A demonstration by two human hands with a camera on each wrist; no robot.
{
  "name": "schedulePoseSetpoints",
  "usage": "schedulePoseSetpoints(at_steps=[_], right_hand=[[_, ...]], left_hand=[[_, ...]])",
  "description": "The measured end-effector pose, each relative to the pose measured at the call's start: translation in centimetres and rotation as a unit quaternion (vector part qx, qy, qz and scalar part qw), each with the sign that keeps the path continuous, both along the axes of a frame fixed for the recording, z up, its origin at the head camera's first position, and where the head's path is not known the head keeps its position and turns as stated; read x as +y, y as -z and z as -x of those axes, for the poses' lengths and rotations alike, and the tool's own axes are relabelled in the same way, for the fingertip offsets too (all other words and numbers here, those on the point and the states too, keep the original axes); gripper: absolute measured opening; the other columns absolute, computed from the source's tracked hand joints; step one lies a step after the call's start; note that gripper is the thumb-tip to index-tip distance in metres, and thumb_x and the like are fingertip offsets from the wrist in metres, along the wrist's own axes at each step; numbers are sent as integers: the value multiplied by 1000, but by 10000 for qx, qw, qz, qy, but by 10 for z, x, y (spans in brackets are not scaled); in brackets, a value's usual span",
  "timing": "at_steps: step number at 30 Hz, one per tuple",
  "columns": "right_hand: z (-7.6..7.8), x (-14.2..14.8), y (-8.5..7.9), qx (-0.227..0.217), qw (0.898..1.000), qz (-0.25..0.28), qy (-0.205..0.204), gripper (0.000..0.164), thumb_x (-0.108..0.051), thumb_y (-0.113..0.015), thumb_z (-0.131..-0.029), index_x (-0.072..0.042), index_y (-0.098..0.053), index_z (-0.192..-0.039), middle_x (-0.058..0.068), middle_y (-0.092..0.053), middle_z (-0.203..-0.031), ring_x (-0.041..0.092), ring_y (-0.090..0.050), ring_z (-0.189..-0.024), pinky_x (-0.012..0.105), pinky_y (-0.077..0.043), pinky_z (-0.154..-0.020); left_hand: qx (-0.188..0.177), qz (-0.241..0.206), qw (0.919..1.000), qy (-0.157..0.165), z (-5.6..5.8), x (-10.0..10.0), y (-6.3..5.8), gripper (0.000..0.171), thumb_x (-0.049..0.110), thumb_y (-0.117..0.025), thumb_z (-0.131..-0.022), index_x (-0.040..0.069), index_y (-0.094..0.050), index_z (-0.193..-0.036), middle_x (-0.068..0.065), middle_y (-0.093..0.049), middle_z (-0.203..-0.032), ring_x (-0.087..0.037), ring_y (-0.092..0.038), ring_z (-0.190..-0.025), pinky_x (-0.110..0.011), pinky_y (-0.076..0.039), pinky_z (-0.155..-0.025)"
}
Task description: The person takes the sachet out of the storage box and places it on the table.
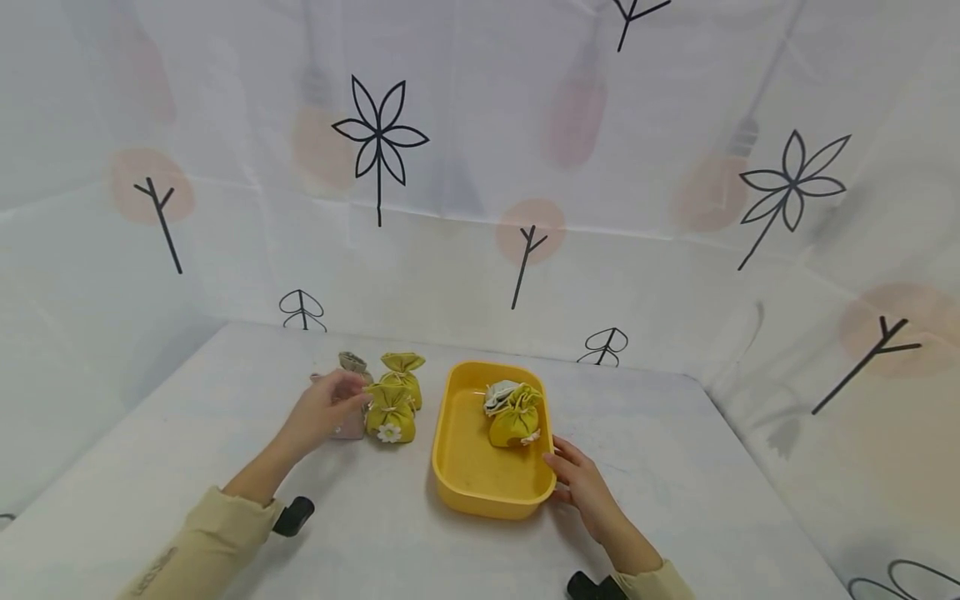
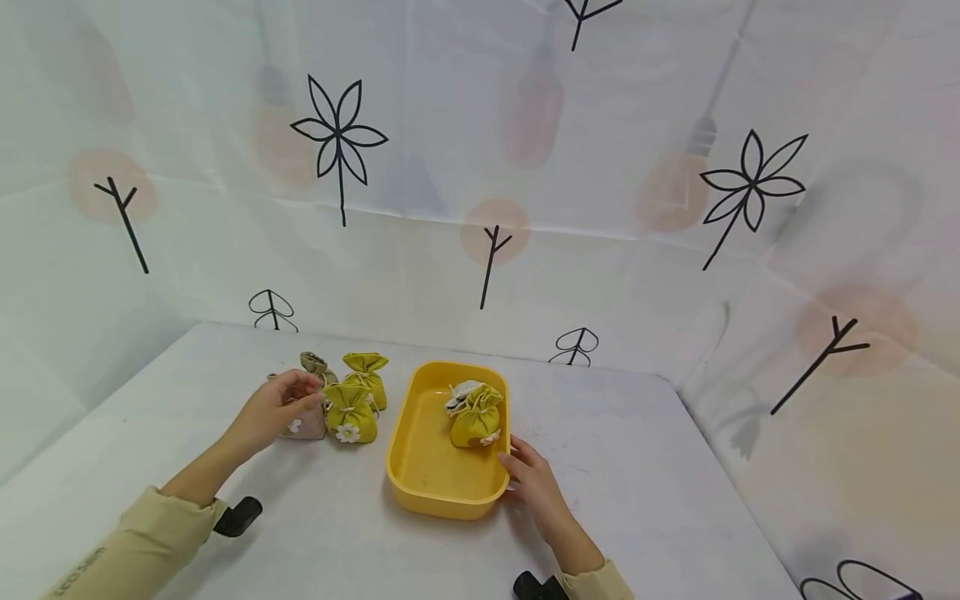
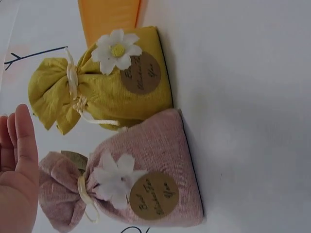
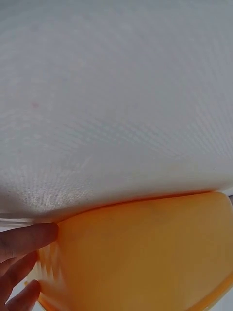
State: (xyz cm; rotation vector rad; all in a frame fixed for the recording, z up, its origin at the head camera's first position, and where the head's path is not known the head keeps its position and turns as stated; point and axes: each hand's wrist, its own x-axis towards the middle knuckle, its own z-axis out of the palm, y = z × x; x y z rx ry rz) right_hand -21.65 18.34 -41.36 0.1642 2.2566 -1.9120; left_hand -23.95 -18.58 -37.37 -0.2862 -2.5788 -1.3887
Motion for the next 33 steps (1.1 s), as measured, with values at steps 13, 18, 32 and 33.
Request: schedulePoseSetpoints(at_steps=[13,18,32,33], right_hand=[[0,0,-1,-10,10000,-12,38,51,-22,-49,-96,0,-36,-140,24,-41,-136,29,-56,-104,36,-53,-77],[1,0,0,-38,10000,-27,67,51,-21,-49,-96,0,-36,-140,25,-41,-136,28,-57,-104,36,-53,-76],[0,1,2,111,9999,-25,-46,52,-24,-48,-97,0,-35,-141,25,-40,-137,30,-56,-105,37,-53,-77],[0,1,1,112,9999,-26,-53,52,-24,-48,-97,0,-34,-141,25,-40,-137,30,-56,-105,37,-53,-78]], left_hand=[[4,113,9999,20,10,31,-5,29,27,-65,-88,9,-60,-109,-2,-63,-98,-20,-60,-94,-39,-49,-83],[-109,2,9997,239,12,43,-11,31,29,-64,-89,8,-59,-111,0,-63,-97,-17,-59,-93,-36,-49,-83],[-305,-502,9970,508,15,73,-22,25,24,-65,-89,10,-59,-109,-2,-60,-96,-17,-58,-88,-30,-51,-77],[-325,-497,9969,508,16,75,-23,25,24,-65,-89,11,-59,-109,-2,-60,-96,-17,-58,-88,-30,-51,-76]])
